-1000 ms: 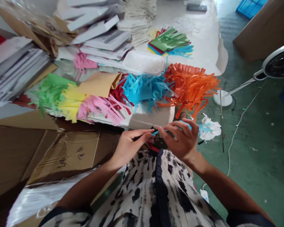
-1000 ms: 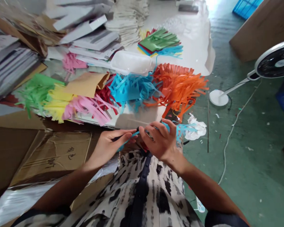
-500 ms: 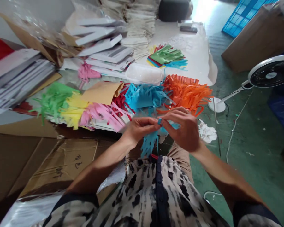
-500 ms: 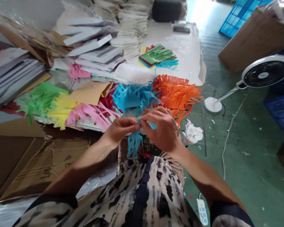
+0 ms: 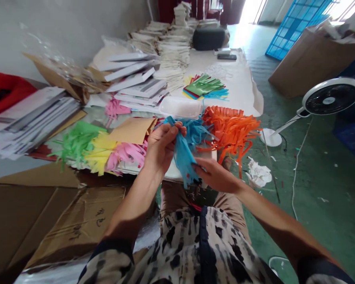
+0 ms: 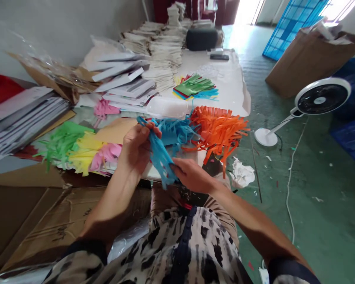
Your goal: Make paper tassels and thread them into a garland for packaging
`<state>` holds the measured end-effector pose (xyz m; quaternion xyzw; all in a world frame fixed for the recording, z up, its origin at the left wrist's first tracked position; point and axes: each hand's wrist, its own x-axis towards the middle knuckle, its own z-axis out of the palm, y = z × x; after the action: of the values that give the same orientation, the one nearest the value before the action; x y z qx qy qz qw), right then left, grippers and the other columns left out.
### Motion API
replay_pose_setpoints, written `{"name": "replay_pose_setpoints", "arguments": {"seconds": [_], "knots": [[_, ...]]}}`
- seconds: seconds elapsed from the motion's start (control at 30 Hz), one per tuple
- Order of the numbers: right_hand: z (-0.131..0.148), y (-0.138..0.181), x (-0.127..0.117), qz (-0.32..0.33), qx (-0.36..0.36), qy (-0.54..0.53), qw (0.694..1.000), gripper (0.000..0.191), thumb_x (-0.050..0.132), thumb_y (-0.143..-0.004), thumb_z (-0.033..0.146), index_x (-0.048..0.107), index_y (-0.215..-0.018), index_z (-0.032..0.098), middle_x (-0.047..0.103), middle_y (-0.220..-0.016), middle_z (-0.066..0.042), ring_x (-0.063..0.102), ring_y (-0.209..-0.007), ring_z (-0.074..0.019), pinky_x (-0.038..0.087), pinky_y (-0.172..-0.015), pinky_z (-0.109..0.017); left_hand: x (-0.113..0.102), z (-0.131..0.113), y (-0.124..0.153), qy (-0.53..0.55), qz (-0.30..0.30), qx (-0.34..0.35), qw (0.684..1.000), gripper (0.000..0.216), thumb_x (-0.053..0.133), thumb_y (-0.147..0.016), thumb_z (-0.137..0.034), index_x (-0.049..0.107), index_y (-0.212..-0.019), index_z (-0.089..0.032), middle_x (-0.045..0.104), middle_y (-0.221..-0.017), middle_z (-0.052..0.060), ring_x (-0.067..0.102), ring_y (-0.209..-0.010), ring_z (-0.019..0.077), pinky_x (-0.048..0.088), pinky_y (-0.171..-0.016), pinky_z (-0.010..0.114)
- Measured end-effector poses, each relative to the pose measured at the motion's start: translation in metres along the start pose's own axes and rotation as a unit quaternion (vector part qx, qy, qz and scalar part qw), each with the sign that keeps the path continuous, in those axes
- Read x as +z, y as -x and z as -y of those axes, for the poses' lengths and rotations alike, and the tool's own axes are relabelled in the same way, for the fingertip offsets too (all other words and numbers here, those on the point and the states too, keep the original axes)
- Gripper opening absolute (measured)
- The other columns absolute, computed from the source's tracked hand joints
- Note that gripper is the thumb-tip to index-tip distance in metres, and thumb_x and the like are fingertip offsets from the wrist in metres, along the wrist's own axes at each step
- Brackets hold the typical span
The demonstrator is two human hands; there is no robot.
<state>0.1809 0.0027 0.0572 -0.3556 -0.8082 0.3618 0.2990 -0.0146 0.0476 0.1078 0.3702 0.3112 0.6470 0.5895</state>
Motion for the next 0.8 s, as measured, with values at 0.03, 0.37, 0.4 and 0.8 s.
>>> {"name": "replay_pose_setpoints", "arguments": {"seconds": [0.03,0.37,0.4,0.8], "knots": [[-0.003,0.005,0.000,0.019,-0.011,0.024,0.999,0.023,0.049,-0.107,0.028,0.071,-0.103,0.021,0.076,-0.089,-0.002,0.070,-0.079,-0.0169,0.057,-0.075,-0.030,-0.003,-0.003,-0.001,-0.003,-0.011,0.012,1.000,0.029,0.099,-0.069,-0.038,0.079,-0.082,-0.022,0.078,-0.090,0.000,0.074,-0.078,0.0135,0.061,-0.076,0.026],[0.045,-0.018,-0.029,-0.238,0.016,0.041,0.970,0.020,0.070,-0.098,0.034,0.074,-0.117,0.027,0.077,-0.118,-0.007,0.072,-0.111,-0.0249,0.057,-0.100,-0.045,-0.004,0.024,0.040,-0.124,0.036,-0.016,0.992,0.013,0.094,-0.075,-0.028,0.083,-0.077,-0.021,0.077,-0.088,0.004,0.072,-0.085,0.0161,0.058,-0.079,0.027],[0.047,-0.022,-0.025,-0.246,0.023,0.042,0.968,0.014,0.071,-0.098,0.034,0.076,-0.108,0.026,0.079,-0.109,-0.005,0.073,-0.103,-0.0240,0.057,-0.096,-0.044,-0.004,0.028,0.042,-0.132,0.044,-0.016,0.990,0.013,0.093,-0.077,-0.029,0.083,-0.078,-0.021,0.077,-0.089,0.005,0.072,-0.087,0.0170,0.058,-0.078,0.028],[-0.005,-0.090,-0.025,-0.182,0.021,0.068,0.981,0.021,0.061,-0.105,0.033,0.080,-0.102,0.024,0.081,-0.101,-0.004,0.074,-0.093,-0.0201,0.054,-0.086,-0.033,-0.041,0.049,0.047,-0.144,-0.049,-0.109,0.982,0.020,0.092,-0.077,-0.035,0.081,-0.078,-0.018,0.076,-0.089,0.004,0.069,-0.086,0.0159,0.055,-0.079,0.024]]}}
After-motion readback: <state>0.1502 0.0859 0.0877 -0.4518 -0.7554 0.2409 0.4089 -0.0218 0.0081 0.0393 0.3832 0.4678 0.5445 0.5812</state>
